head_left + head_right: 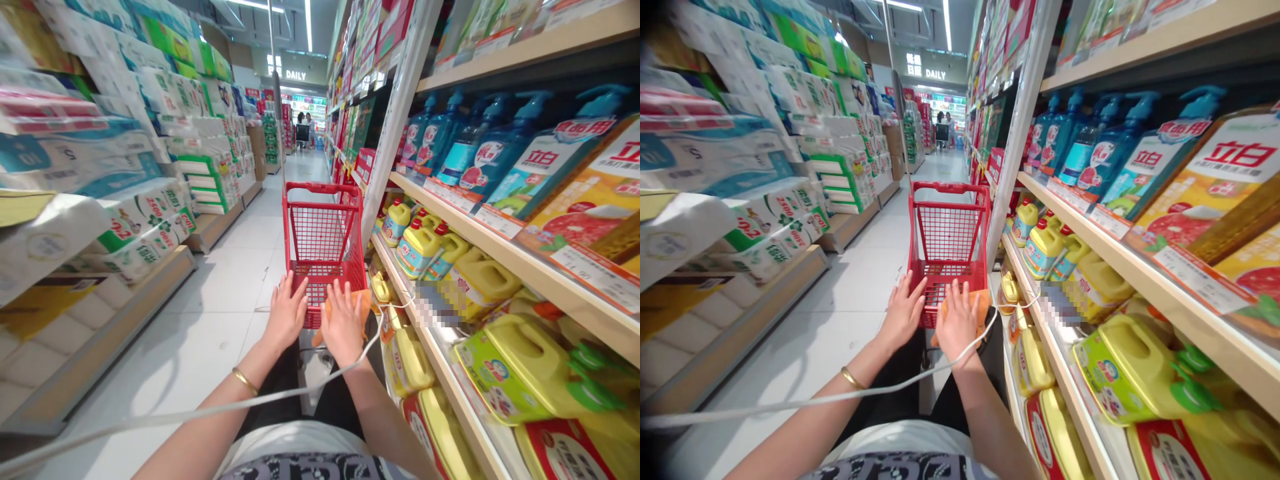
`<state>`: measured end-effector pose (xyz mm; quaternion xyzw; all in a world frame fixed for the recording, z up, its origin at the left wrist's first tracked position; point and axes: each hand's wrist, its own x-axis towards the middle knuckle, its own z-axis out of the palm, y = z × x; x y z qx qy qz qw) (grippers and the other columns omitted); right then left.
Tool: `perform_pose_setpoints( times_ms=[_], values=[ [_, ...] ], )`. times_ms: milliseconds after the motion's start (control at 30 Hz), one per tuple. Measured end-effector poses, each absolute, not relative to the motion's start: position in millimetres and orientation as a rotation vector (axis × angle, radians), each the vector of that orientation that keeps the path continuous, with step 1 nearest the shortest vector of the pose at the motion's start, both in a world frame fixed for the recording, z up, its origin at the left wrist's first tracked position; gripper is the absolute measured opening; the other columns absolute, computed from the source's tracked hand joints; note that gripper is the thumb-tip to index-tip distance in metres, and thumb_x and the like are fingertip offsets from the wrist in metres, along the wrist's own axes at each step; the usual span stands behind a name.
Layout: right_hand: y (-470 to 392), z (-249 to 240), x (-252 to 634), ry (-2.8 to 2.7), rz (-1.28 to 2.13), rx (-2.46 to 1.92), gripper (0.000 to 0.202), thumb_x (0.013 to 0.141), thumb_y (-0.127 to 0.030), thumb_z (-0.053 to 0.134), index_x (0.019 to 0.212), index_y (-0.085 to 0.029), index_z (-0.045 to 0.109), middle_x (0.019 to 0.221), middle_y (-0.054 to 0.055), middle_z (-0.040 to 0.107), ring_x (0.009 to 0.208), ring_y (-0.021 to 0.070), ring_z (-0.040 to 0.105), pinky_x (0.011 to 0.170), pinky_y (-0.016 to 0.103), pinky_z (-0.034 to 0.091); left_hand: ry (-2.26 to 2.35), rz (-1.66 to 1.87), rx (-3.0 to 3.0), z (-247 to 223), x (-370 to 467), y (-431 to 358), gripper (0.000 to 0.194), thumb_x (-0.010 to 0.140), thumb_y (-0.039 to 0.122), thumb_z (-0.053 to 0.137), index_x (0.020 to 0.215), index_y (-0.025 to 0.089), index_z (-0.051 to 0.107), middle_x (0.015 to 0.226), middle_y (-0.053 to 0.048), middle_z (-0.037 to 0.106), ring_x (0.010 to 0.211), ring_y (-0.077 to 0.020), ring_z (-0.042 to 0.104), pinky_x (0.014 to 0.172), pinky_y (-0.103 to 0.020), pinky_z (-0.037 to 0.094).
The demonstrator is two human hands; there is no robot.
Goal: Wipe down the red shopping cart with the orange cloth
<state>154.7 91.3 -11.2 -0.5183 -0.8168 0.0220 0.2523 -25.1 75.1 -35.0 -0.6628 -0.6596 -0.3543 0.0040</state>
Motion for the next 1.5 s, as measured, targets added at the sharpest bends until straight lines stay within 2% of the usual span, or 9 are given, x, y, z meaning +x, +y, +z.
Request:
perform_pose_setpoints(
  times_ms=[133, 267, 400, 667, 900, 1033, 1200, 1333, 1500],
  values=[
    [87.9, -10.4, 145.6, -2.289, 0.097, -1.268, 0.055, 0.114, -0.04, 0.036, 0.165, -0.023, 0.043, 0.175, 0.005, 0.033, 0.167, 0.0247, 0.018, 0.137, 0.057, 0.005, -2.057, -1.09, -2.089, -32.7, -26.5, 74.0, 0.053, 0.112, 0.037, 0.037, 0.164, 0.031, 0.044, 0.18, -0.013, 0.019, 0.167, -0.0352, 0.017, 0.129, -0.069, 0.026],
    [107.5, -9.1, 192.1, -2.103, 0.031, -1.535, 0.054, 0.114, -0.037, 0.034, 0.162, -0.018, 0.049, 0.174, 0.008, 0.035, 0.166, 0.0319, 0.022, 0.135, 0.063, 0.008, -2.051, -1.113, -2.083, -34.3, -25.6, 75.0, 0.053, 0.111, 0.037, 0.038, 0.164, 0.031, 0.045, 0.181, -0.012, 0.017, 0.167, -0.0355, 0.015, 0.129, -0.069, 0.026],
    [112.0, -9.5, 205.1, -2.01, -0.027, -1.632, 0.057, 0.114, -0.036, 0.03, 0.164, -0.014, 0.045, 0.177, 0.009, 0.028, 0.167, 0.0361, 0.015, 0.134, 0.065, 0.011, -2.047, -1.139, -2.072, -35.8, -24.5, 76.2, 0.054, 0.111, 0.037, 0.038, 0.164, 0.033, 0.044, 0.181, -0.01, 0.016, 0.167, -0.0356, 0.015, 0.129, -0.069, 0.026],
    [79.7, -9.4, 140.0, -2.334, 0.146, -1.184, 0.054, 0.114, -0.04, 0.037, 0.166, -0.026, 0.042, 0.175, 0.002, 0.035, 0.167, 0.024, 0.021, 0.137, 0.055, 0.008, -2.062, -1.063, -2.094, -34.4, -28.3, 74.5, 0.053, 0.111, 0.036, 0.039, 0.164, 0.032, 0.044, 0.181, -0.011, 0.017, 0.167, -0.0364, 0.015, 0.129, -0.069, 0.026],
    [113.5, -8.6, 207.3, -2.004, -0.014, -1.622, 0.056, 0.113, -0.035, 0.032, 0.161, -0.012, 0.05, 0.174, 0.011, 0.034, 0.166, 0.0358, 0.02, 0.134, 0.065, 0.012, -2.059, -1.114, -2.08, -38.5, -25.4, 77.5, 0.054, 0.112, 0.038, 0.037, 0.165, 0.032, 0.043, 0.181, -0.012, 0.015, 0.167, -0.0363, 0.013, 0.129, -0.069, 0.024],
    [95.0, -13.1, 166.2, -2.168, 0.02, -1.416, 0.056, 0.113, -0.036, 0.034, 0.165, -0.018, 0.044, 0.176, 0.007, 0.03, 0.168, 0.0303, 0.014, 0.135, 0.061, 0.009, -2.065, -1.113, -2.065, -38.4, -26.4, 76.9, 0.054, 0.111, 0.038, 0.038, 0.165, 0.032, 0.043, 0.181, -0.011, 0.017, 0.167, -0.0362, 0.014, 0.129, -0.069, 0.025],
    [79.1, -12.3, 135.0, -2.316, 0.119, -1.181, 0.056, 0.112, -0.037, 0.038, 0.166, -0.024, 0.041, 0.174, 0.004, 0.036, 0.167, 0.0233, 0.02, 0.137, 0.054, 0.009, -2.075, -1.081, -2.105, -35.1, -29.8, 74.4, 0.054, 0.112, 0.038, 0.035, 0.164, 0.032, 0.044, 0.181, -0.01, 0.016, 0.167, -0.0358, 0.013, 0.129, -0.069, 0.025],
    [102.1, -12.9, 184.8, -2.143, 0.054, -1.448, 0.055, 0.113, -0.037, 0.035, 0.164, -0.021, 0.046, 0.173, 0.008, 0.038, 0.166, 0.0297, 0.024, 0.135, 0.062, 0.011, -2.061, -1.12, -2.098, -35.2, -26.8, 75.3, 0.054, 0.111, 0.037, 0.037, 0.164, 0.034, 0.043, 0.181, -0.01, 0.016, 0.167, -0.0361, 0.014, 0.129, -0.071, 0.024],
    [108.3, -16.8, 197.8, -2.029, -0.066, -1.568, 0.057, 0.113, -0.034, 0.03, 0.164, -0.012, 0.045, 0.176, 0.011, 0.03, 0.167, 0.0352, 0.014, 0.134, 0.064, 0.01, -2.077, -1.141, -2.056, -36.7, -23.1, 76.9, 0.053, 0.111, 0.037, 0.037, 0.164, 0.032, 0.044, 0.181, -0.012, 0.017, 0.167, -0.0367, 0.015, 0.129, -0.07, 0.024]
  ],
)
